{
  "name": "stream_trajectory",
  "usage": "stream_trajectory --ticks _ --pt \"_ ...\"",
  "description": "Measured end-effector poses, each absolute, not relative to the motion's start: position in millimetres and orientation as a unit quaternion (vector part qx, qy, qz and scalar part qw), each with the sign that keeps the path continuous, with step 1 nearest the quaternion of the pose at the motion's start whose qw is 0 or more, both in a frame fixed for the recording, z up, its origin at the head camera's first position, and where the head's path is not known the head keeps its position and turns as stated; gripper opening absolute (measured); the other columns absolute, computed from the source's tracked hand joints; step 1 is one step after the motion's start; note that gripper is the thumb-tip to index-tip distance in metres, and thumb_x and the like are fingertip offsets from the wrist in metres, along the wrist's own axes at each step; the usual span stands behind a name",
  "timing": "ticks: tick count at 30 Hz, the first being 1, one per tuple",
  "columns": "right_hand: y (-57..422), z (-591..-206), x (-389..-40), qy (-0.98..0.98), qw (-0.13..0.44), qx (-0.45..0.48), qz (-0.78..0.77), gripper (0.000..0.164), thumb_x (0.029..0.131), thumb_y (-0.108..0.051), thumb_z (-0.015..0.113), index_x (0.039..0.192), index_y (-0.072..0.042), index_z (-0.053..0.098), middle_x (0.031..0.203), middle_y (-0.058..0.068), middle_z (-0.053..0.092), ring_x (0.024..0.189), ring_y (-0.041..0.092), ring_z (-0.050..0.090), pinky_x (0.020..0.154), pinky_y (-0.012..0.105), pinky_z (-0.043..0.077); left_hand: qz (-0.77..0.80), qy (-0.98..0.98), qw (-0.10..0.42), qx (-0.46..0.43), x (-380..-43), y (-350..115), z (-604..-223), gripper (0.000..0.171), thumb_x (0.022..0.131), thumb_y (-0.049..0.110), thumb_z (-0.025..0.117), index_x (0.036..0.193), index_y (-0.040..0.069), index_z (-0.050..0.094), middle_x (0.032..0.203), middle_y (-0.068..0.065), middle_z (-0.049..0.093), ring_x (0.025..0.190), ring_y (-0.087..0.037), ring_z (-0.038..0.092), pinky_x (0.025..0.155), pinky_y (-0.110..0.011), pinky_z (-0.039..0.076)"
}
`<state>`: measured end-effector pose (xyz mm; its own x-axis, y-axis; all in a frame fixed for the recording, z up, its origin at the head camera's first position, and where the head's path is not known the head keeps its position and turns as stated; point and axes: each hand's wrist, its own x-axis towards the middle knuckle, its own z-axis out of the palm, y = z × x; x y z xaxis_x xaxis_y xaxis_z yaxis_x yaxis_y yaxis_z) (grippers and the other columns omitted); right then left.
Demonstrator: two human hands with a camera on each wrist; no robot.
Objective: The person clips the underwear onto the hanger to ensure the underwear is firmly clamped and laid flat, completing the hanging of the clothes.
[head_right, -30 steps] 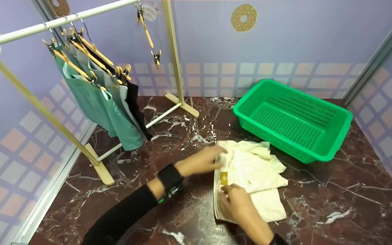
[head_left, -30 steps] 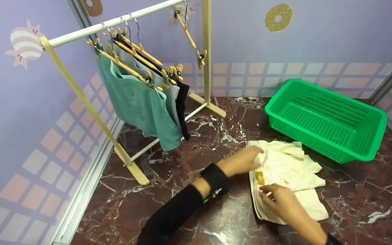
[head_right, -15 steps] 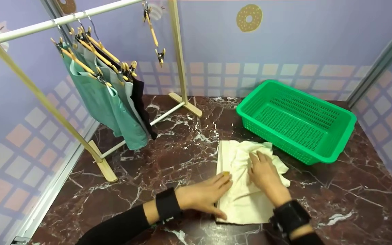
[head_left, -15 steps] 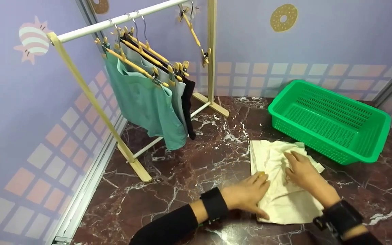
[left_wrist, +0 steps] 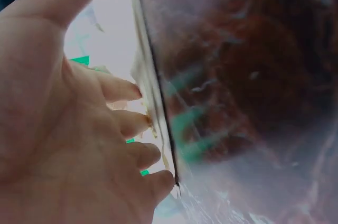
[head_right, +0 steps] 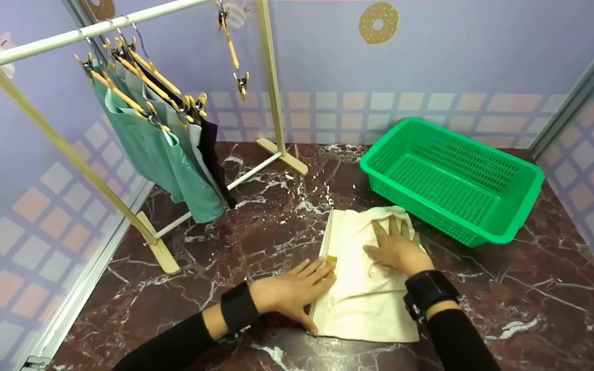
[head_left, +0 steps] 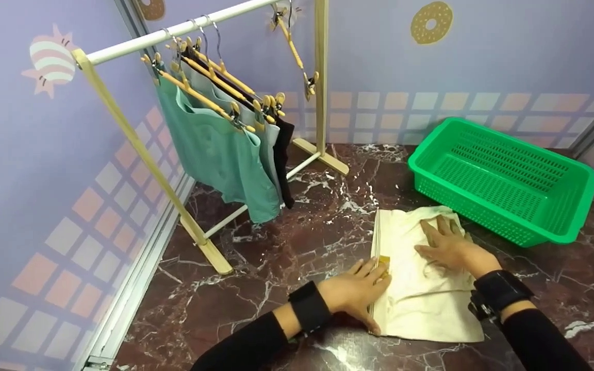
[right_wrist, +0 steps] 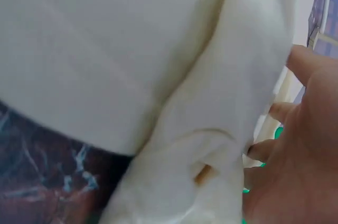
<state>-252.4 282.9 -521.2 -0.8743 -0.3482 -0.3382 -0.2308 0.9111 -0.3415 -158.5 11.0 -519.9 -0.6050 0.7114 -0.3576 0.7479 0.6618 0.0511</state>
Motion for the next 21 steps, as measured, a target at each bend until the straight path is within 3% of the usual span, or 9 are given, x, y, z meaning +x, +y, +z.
stream_trajectory --ticks 3,6,9,16,21 --pt "276 -519 -247 0.967 0.15 -0.167 -0.119 0.071 0.104 -0.043 0.054 0.156 0.002 0.033 0.158 0.041 0.013 0.142 0.065 0.01 0.108 0.083 0.012 -0.032 0.892 0.182 0.413 -162 15 -520 0.125 0.074 0.082 0.065 0.164 0.013 0.014 0.17 -0.014 0.0 0.156 -0.032 -0.002 0.128 -0.041 0.006" --pt "262 -518 -243 0.972 0.053 -0.201 -0.112 0.051 0.099 -0.02 0.062 0.139 0.01 0.05 0.146 0.044 0.034 0.134 0.063 0.032 0.107 0.077 0.031 -0.029 0.891 0.187 0.412 -164 22 -521 0.126 0.073 0.083 0.063 0.164 0.014 0.011 0.17 -0.013 -0.004 0.156 -0.03 -0.004 0.127 -0.038 0.004" --pt "244 -517 -247 0.958 0.002 -0.256 -0.126 0.047 0.097 -0.011 0.064 0.135 0.013 0.052 0.144 0.041 0.042 0.133 0.058 0.041 0.11 0.068 0.036 -0.051 0.886 0.19 0.42 -165 30 -521 0.129 0.071 0.087 0.06 0.165 0.018 0.005 0.17 -0.01 -0.009 0.156 -0.028 -0.008 0.126 -0.037 0.001" --pt "212 -522 -265 0.938 0.115 -0.317 -0.078 0.056 0.109 -0.031 0.045 0.154 0.002 0.037 0.158 0.035 0.027 0.142 0.059 0.026 0.111 0.074 0.028 -0.103 0.867 0.19 0.449 -165 44 -525 0.132 0.068 0.092 0.058 0.165 0.023 -0.002 0.17 -0.008 -0.01 0.156 -0.03 -0.007 0.127 -0.04 0.001" --pt "212 -526 -272 0.933 0.134 -0.309 -0.123 0.058 0.109 -0.033 0.045 0.157 -0.001 0.033 0.16 0.034 0.022 0.145 0.058 0.021 0.112 0.076 0.024 -0.073 0.875 0.215 0.428 -166 46 -527 0.128 0.068 0.091 0.059 0.163 0.034 -0.006 0.169 -0.002 -0.016 0.155 -0.032 -0.012 0.126 -0.046 -0.001"
